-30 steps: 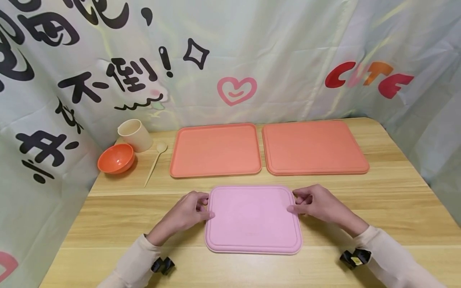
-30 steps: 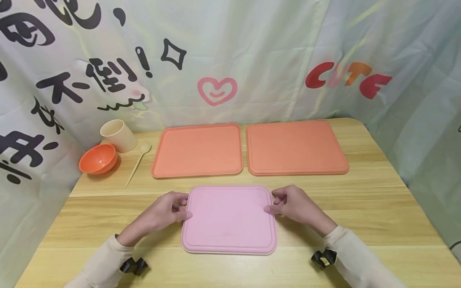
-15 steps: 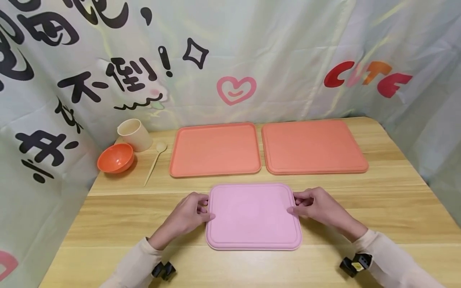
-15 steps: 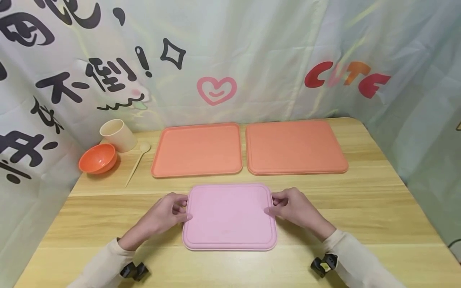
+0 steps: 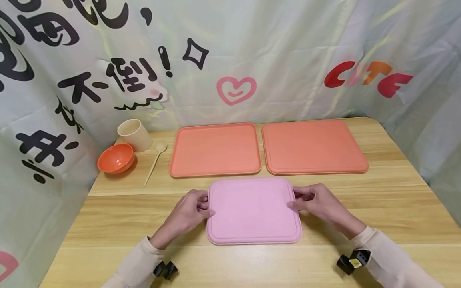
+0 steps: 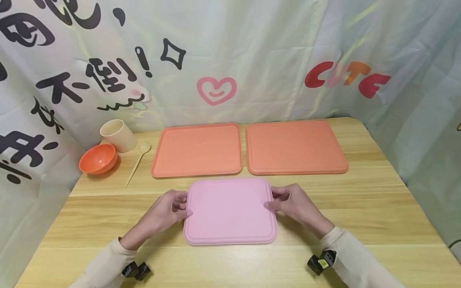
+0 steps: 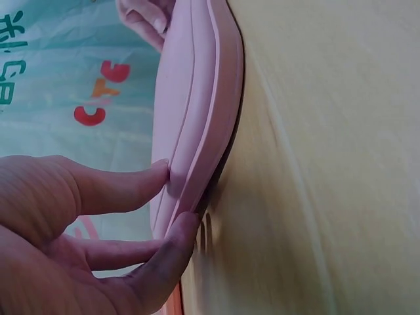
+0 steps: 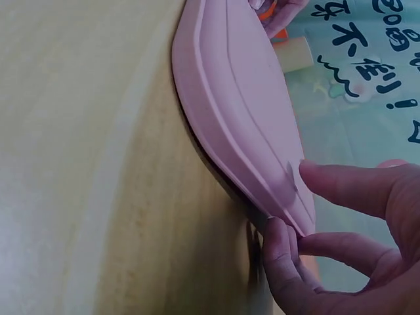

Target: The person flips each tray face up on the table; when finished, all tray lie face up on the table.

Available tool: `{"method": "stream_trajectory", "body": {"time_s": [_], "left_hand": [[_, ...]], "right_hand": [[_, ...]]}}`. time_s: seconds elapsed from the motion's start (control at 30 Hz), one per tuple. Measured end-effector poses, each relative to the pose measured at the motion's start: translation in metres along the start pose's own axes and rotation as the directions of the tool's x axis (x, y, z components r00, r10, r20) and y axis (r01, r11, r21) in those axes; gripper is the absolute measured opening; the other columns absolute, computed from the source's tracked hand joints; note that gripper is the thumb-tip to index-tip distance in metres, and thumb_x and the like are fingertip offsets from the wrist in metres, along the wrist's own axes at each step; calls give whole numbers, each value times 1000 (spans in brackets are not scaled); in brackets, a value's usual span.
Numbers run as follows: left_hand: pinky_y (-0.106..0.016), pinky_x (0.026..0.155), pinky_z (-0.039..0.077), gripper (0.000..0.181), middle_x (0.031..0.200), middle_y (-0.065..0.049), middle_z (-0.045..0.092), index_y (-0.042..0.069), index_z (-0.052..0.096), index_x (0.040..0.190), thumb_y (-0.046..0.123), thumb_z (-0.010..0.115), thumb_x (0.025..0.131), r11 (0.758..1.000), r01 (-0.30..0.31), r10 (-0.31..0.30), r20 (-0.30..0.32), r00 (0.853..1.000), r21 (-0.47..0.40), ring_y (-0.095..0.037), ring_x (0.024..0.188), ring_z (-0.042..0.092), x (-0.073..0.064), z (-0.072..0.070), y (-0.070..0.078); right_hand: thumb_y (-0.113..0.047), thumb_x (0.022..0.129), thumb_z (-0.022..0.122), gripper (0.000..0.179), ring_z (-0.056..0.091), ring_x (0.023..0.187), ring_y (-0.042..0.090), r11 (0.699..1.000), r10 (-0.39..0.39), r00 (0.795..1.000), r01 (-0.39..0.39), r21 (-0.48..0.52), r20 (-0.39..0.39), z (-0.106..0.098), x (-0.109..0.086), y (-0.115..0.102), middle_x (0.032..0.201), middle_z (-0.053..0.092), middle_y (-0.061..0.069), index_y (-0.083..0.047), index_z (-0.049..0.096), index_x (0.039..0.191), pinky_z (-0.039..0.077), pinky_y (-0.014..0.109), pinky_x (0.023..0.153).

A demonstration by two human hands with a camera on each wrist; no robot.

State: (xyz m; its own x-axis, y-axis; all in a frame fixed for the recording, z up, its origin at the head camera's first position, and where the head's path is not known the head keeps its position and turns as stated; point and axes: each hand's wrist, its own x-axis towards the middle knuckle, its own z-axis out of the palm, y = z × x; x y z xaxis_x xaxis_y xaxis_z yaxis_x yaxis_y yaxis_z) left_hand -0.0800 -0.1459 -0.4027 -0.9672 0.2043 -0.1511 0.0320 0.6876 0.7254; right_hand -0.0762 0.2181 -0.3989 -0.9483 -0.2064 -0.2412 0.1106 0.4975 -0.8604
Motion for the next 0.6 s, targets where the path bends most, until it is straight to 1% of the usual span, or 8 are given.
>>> {"method": "stream_trajectory", "body": {"time_s": [0.2, 0.3, 0.47, 0.6], "left_hand": [[-26, 76, 58, 57, 112, -13, 61, -3, 62, 135, 1, 83, 82, 1000, -22, 22, -23, 999, -10, -16, 90, 67, 0, -2, 2], [-26, 73, 58, 59, 118, -15, 63, -3, 60, 137, 1, 82, 83, 1000, -11, 11, -32, 999, -19, -17, 91, 68, 0, -3, 3], [-31, 76, 59, 58, 115, -13, 71, -1, 58, 139, 2, 80, 85, 997, 18, -21, -46, 999, -69, -20, 93, 69, 2, -6, 4], [-35, 78, 59, 57, 111, -12, 72, 1, 60, 139, 3, 80, 85, 995, 9, -18, -82, 996, -102, -21, 93, 70, 4, -8, 4]], "right_hand": [[-12, 84, 83, 62, 63, 79, 16, 998, 8, 999, -6, 57, -37, -1, 3, -1, 95, 73, 13, 12, 56, 135, 54, 26, 59], [-10, 84, 83, 62, 63, 77, 14, 997, 12, 998, -8, 83, -54, 0, 4, -1, 98, 73, 15, 9, 56, 136, 54, 27, 58], [-9, 85, 82, 62, 63, 72, 14, 995, 4, 996, 5, 99, -90, 0, 4, -3, 101, 73, 16, 7, 56, 138, 54, 28, 55], [-8, 86, 81, 62, 65, 70, 14, 996, -8, 991, 19, 84, -131, -1, 5, -5, 102, 73, 18, 9, 54, 139, 54, 28, 52]]}}
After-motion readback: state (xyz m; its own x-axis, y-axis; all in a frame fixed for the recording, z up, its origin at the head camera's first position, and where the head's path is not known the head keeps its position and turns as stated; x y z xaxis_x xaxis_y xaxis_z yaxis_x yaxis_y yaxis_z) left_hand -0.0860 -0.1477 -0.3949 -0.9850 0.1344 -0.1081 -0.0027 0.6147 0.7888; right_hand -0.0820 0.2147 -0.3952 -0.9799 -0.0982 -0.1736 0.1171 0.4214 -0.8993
